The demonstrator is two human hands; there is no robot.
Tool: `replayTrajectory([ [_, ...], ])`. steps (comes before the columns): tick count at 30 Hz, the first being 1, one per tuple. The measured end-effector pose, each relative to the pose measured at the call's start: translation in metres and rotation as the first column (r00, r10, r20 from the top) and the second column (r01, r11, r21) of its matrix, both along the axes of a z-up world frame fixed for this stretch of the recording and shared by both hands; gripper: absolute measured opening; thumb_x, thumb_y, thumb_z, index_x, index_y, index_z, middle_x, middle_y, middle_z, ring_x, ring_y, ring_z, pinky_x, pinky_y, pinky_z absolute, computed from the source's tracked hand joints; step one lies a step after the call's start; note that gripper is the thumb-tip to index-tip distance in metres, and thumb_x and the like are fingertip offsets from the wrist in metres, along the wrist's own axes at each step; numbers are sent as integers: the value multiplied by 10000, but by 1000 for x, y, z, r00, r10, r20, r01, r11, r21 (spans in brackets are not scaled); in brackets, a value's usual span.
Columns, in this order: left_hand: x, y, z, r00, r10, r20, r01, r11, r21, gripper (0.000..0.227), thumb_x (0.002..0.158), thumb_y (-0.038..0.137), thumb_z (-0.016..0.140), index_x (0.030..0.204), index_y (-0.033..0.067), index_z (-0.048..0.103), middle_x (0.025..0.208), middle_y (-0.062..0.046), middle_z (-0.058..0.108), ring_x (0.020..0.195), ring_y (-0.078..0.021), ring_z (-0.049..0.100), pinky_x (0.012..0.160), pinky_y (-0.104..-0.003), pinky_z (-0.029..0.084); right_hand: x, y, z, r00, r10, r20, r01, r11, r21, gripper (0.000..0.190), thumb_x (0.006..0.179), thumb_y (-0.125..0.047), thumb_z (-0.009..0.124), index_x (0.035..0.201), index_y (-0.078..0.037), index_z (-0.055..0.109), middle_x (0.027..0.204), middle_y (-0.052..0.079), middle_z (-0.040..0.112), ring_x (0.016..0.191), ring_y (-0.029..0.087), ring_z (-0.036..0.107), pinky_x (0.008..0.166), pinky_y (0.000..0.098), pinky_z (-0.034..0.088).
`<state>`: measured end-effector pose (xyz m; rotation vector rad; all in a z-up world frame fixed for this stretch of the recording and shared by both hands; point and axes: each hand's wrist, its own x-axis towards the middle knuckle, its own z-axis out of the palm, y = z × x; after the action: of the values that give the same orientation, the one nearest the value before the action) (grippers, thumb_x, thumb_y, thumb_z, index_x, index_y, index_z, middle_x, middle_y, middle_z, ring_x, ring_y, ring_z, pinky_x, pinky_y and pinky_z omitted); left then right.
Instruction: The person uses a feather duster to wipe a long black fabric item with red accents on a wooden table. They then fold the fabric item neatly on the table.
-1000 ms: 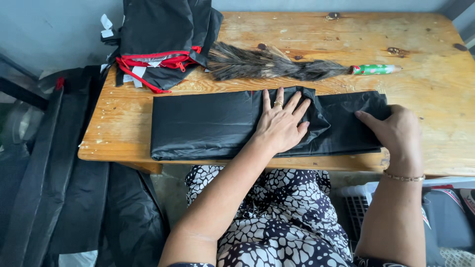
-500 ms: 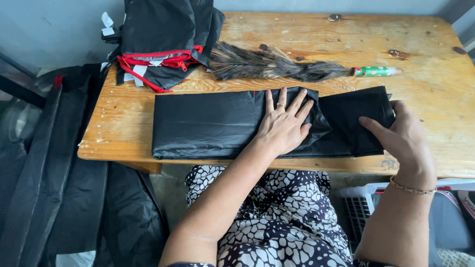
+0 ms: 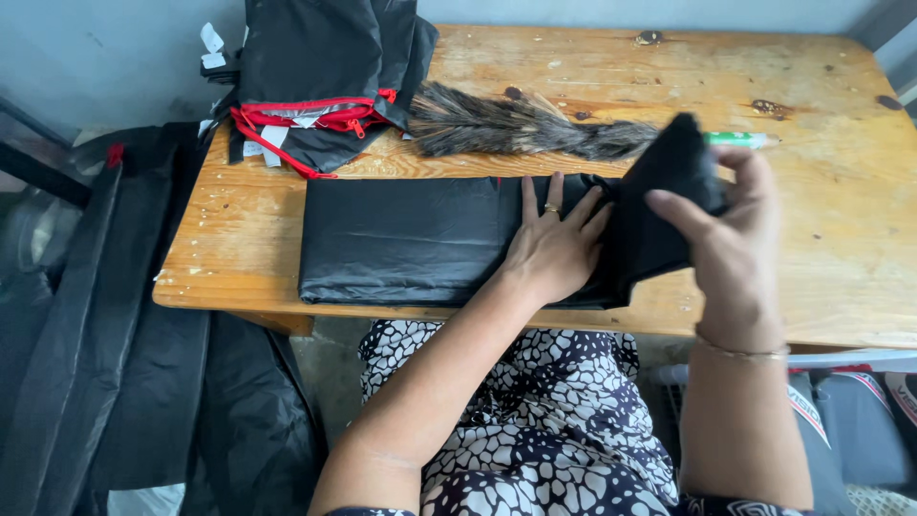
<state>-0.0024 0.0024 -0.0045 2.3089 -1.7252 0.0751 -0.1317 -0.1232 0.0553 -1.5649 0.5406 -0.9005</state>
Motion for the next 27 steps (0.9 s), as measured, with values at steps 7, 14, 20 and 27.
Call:
replayTrajectory([
  [7,3,17,8,999,12,30,-7,987,-158,838,780,540,633,1415,-5,579,1509,-218,541,1536,-531,184,1249,-671,118,48,38,-18,974,123,-191,-175,944,-281,590,837,-80,866,1342,-134,565,835,9,688,732,74,605,637,189,485],
  [14,29,0,-41,769,-194,-609,-202,830,-519,907,581,354,919,1316,65,474,1400,-164,340,1289,-513,483,1099,-536,457,42,45,2,990,138,-13,-138,974,-177,573,951,-36,795,1420,-95,472,1057,53,688,876,78,625,715,201,578],
  [20,35,-6,-32,658,-253,-709,-429,648,-629,137,913,117,673,1043,74,687,1032,-147,626,986,-357,679,794,-409,585,29,29,-5,993,71,-98,-94,959,-265,514,947,-34,805,1396,-75,558,932,58,645,805,97,622,654,201,565],
  [27,37,45,52,310,41,-950,-534,834,-138,928,892,794,357,1353,7,529,1285,-323,612,1078,-470,692,940,-539,602,61,61,-21,901,-55,-429,-266,711,-650,462,810,-266,841,1253,-249,712,933,55,695,880,315,715,742,450,579],
])
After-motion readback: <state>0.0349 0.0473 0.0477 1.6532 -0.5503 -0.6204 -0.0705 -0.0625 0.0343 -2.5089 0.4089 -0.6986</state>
